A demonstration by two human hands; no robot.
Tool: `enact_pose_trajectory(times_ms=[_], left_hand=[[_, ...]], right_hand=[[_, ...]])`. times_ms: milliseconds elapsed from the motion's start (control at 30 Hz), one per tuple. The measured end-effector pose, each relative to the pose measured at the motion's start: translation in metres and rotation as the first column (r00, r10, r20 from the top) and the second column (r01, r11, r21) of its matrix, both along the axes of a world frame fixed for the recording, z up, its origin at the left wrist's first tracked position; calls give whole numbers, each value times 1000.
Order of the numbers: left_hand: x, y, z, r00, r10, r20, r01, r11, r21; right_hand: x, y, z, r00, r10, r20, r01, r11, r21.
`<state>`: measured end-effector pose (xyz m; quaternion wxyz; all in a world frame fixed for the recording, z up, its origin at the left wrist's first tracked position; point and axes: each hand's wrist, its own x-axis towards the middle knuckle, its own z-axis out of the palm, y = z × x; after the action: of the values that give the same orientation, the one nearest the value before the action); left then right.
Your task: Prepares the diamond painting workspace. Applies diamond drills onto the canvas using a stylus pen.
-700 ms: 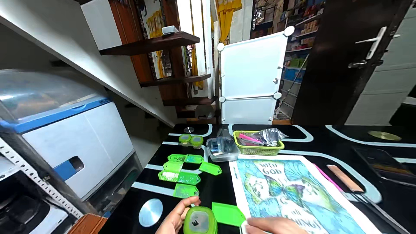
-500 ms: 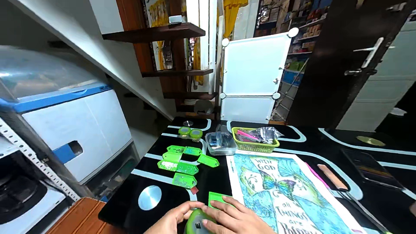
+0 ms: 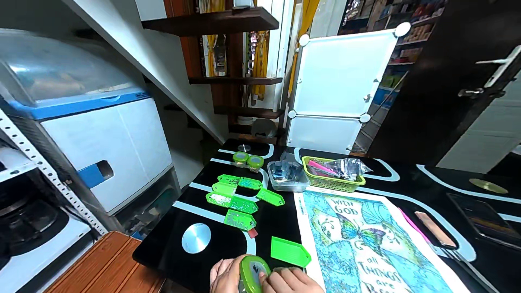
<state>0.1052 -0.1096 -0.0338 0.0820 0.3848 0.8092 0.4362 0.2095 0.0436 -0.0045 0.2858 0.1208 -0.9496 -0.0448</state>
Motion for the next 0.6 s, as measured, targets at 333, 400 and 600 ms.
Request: enact_pose_trajectory(times_ms=[333, 400, 600], left_hand=[[-1, 17, -2, 983, 175, -48, -175, 985, 1], [-1, 18, -6, 979, 189, -72, -187, 982, 27], [4, 21, -10, 966, 240, -96, -231, 968, 97]], right_hand=[[-21, -43, 25, 907, -289, 306, 258, 956, 137], [-20, -42, 26, 924, -269, 272, 231, 959, 165], [-17, -41, 28, 940, -248, 234, 204, 960, 193]])
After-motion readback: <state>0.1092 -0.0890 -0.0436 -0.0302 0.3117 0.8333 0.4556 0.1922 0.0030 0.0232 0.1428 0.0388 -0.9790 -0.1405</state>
